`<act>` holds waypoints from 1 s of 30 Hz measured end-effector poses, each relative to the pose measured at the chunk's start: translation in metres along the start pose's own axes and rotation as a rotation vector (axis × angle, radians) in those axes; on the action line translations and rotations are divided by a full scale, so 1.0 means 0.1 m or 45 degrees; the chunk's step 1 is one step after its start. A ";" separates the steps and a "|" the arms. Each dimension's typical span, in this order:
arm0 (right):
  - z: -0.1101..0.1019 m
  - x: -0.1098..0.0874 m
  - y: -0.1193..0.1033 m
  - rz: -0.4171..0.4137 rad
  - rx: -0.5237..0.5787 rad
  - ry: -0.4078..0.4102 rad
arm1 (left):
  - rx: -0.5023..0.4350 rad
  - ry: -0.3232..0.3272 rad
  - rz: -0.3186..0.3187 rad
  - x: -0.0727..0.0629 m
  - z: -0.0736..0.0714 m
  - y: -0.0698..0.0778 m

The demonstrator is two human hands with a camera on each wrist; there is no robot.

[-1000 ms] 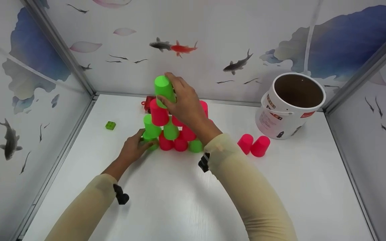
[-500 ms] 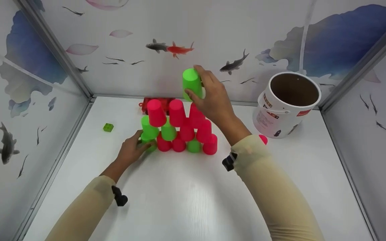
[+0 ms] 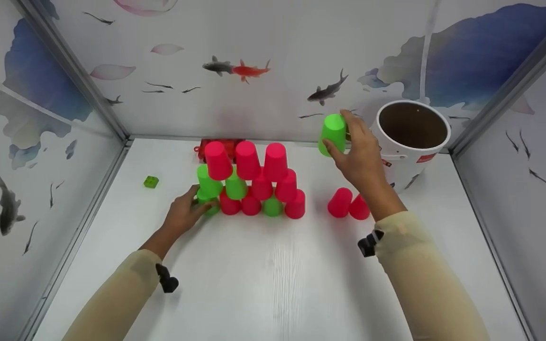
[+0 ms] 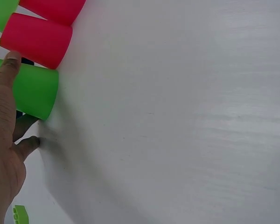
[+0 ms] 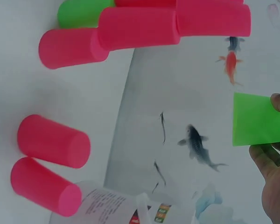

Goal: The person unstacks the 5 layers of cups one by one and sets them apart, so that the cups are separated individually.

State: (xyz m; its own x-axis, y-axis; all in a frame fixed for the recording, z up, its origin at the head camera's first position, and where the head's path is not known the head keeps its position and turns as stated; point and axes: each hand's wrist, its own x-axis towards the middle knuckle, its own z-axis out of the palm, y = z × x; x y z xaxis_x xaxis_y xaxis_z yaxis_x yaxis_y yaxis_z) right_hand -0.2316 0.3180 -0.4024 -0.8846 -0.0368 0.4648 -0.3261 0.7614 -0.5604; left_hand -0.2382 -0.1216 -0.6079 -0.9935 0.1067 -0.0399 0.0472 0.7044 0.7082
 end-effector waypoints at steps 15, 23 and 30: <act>-0.16 -0.56 1.02 0.314 -0.059 -0.084 | -0.032 0.005 0.002 -0.05 0.01 -0.07; -0.17 -0.91 1.47 0.485 -0.118 -0.138 | -0.028 0.017 0.015 -0.06 0.02 -0.07; -0.11 -1.13 1.70 0.616 -0.084 -0.281 | -0.021 -0.001 0.015 -0.03 0.00 -0.01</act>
State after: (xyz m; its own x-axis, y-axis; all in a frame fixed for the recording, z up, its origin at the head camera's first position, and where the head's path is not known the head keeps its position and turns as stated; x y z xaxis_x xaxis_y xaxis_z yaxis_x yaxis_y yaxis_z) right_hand -0.1836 0.4588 -0.5431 -0.9801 0.1985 0.0045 0.1518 0.7637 -0.6275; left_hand -0.2356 -0.1226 -0.6081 -0.9928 0.1156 -0.0324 0.0569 0.6912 0.7204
